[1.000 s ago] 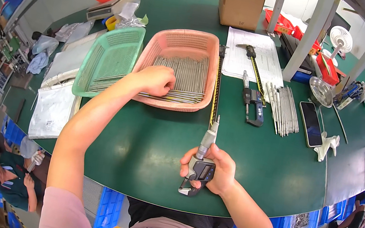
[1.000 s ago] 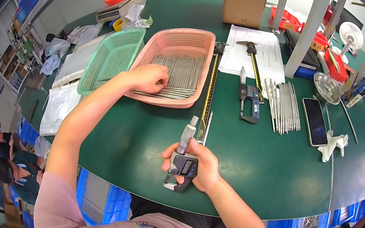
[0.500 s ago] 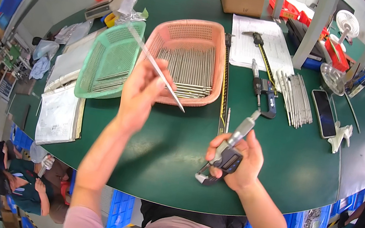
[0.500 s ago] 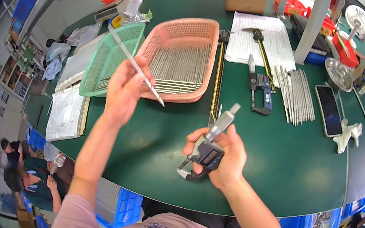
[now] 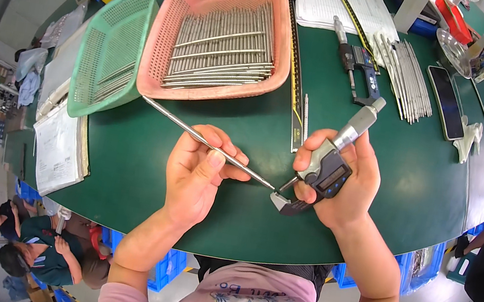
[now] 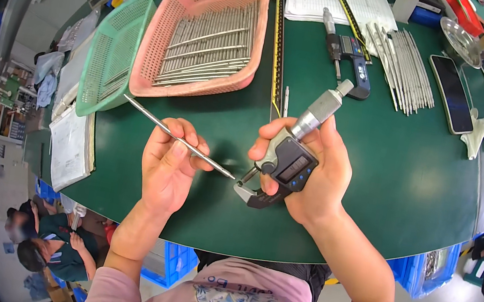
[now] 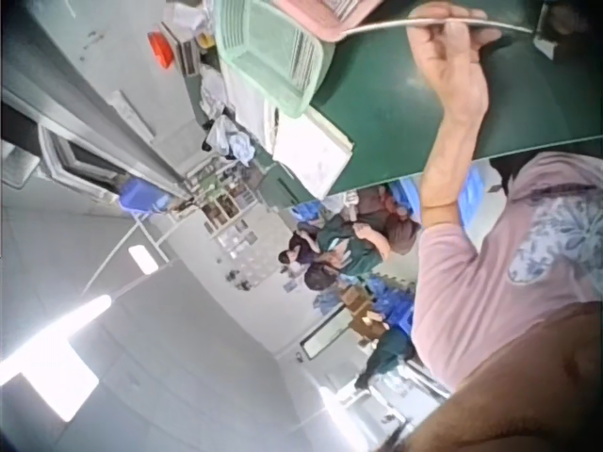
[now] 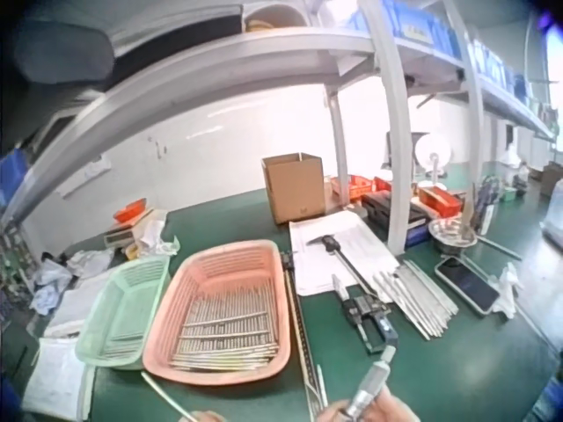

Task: The person repeatedly picks up thin metal rods from a pink basket and measures their diameter using a digital caliper. After each measurement, the rod is placed into a green basket. The process is performed one rod at a time in a repetitive loop.

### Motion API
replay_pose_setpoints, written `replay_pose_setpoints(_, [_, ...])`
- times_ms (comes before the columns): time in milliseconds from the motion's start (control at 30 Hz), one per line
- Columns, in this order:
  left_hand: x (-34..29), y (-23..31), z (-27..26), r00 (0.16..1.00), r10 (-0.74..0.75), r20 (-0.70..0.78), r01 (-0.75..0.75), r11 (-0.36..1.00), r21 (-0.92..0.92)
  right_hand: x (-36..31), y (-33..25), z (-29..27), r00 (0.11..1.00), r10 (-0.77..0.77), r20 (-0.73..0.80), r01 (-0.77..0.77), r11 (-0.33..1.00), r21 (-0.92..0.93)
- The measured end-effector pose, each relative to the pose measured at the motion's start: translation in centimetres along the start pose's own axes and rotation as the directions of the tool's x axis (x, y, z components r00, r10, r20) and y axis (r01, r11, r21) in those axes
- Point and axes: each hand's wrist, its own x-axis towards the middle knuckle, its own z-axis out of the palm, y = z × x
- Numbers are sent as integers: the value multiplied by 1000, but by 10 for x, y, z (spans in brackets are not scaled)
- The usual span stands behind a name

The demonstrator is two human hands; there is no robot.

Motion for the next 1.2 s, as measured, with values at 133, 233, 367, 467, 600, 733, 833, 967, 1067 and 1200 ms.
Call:
replay_pose_setpoints(133, [-2,-1,1,999,-31,21,31,999,7,1,0,2,1000,28,-12,-29,999,-21])
replay_pose_setpoints(233, [-2,-3,0,999,-26,24,26,1000,-1,0,0,2,999,46,2,-46,999,-25])
replay_pose_setpoints(367, [-3,-4,-1,999,-34,31,33,999,27,1,0,1,998,57,14,-57,998,-41])
replay_pose_setpoints(467, [-2,-5,-1,999,-30,43,29,999,21,1,1,1,999,41,3,-41,998,-54])
replay_pose_setpoints(600, [-2,-6,-1,998,-34,48,34,999,14,0,1,4,1000,15,-17,-16,997,-75])
replay_pose_setpoints(733, [-3,-5,-1,998,-40,50,39,999,16,-1,2,3,1000,11,3,-11,996,-93])
replay_pose_setpoints(833, [-3,-5,-1,999,-36,41,36,999,-6,-1,2,3,1000,7,9,-6,991,-131])
replay_pose_setpoints(967, [-3,-5,0,998,-31,52,32,999,-17,-3,-1,4,1000,5,6,-3,984,-178])
replay_pose_setpoints(1067, [-2,-3,3,996,-51,78,50,999,9,-3,0,4,1000,12,-14,-15,987,-159])
replay_pose_setpoints(1200, [-10,-12,9,959,-225,171,202,969,145,-3,-1,6,999,31,-20,-34,977,-210])
